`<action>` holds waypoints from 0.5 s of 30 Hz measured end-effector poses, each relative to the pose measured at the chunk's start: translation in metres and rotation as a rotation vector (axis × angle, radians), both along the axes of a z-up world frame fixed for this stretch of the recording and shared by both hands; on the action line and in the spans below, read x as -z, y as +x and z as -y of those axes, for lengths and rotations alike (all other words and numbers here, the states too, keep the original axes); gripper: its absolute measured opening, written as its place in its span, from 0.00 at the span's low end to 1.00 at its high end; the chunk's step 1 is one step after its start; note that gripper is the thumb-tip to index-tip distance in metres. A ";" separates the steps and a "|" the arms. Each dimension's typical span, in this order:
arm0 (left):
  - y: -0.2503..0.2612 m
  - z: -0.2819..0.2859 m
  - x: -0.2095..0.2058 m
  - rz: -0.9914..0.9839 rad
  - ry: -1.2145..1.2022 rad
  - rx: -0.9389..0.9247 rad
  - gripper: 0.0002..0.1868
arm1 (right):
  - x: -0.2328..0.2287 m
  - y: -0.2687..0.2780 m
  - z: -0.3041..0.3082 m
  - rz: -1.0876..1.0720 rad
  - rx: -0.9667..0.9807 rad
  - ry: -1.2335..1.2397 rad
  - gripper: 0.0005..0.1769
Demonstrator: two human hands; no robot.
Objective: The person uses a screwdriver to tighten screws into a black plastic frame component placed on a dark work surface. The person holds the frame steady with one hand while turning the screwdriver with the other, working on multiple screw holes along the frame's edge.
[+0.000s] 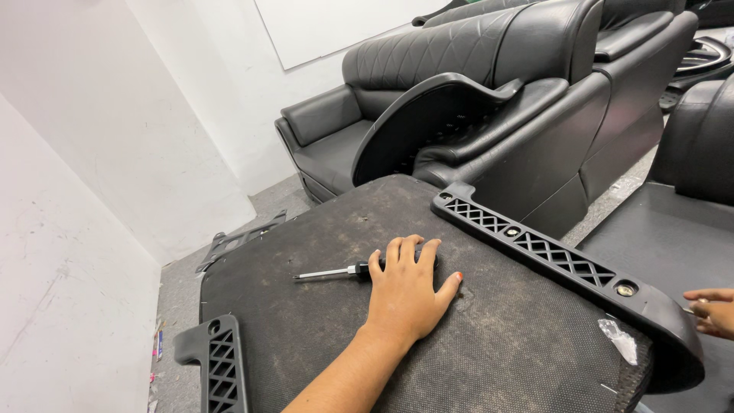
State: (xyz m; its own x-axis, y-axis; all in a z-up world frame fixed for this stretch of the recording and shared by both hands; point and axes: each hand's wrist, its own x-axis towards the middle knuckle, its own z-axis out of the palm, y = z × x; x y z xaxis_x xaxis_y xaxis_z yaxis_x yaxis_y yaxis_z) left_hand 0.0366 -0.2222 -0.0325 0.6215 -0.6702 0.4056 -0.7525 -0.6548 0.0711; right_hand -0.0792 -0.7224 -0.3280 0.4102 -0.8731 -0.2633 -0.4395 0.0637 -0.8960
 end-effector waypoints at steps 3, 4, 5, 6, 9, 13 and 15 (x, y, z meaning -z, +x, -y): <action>0.000 0.000 0.000 0.002 0.000 0.003 0.35 | 0.010 -0.007 -0.002 -0.077 -0.023 0.003 0.17; 0.000 0.000 -0.001 -0.001 -0.002 0.004 0.35 | 0.013 -0.007 -0.005 -0.104 -0.013 0.044 0.17; 0.000 0.000 -0.001 -0.004 -0.005 0.004 0.35 | 0.017 -0.006 -0.007 -0.123 -0.018 0.062 0.17; 0.000 -0.001 -0.001 -0.007 -0.007 0.003 0.35 | 0.019 -0.007 -0.008 -0.130 -0.015 0.078 0.17; 0.000 -0.001 -0.001 -0.014 -0.014 0.007 0.34 | 0.022 -0.008 -0.009 -0.141 -0.013 0.096 0.16; -0.001 -0.001 0.000 -0.001 -0.027 0.014 0.34 | 0.021 -0.008 -0.010 -0.145 0.007 0.096 0.16; -0.001 -0.001 0.000 -0.003 -0.032 0.016 0.34 | 0.016 -0.004 -0.009 -0.155 0.020 0.133 0.16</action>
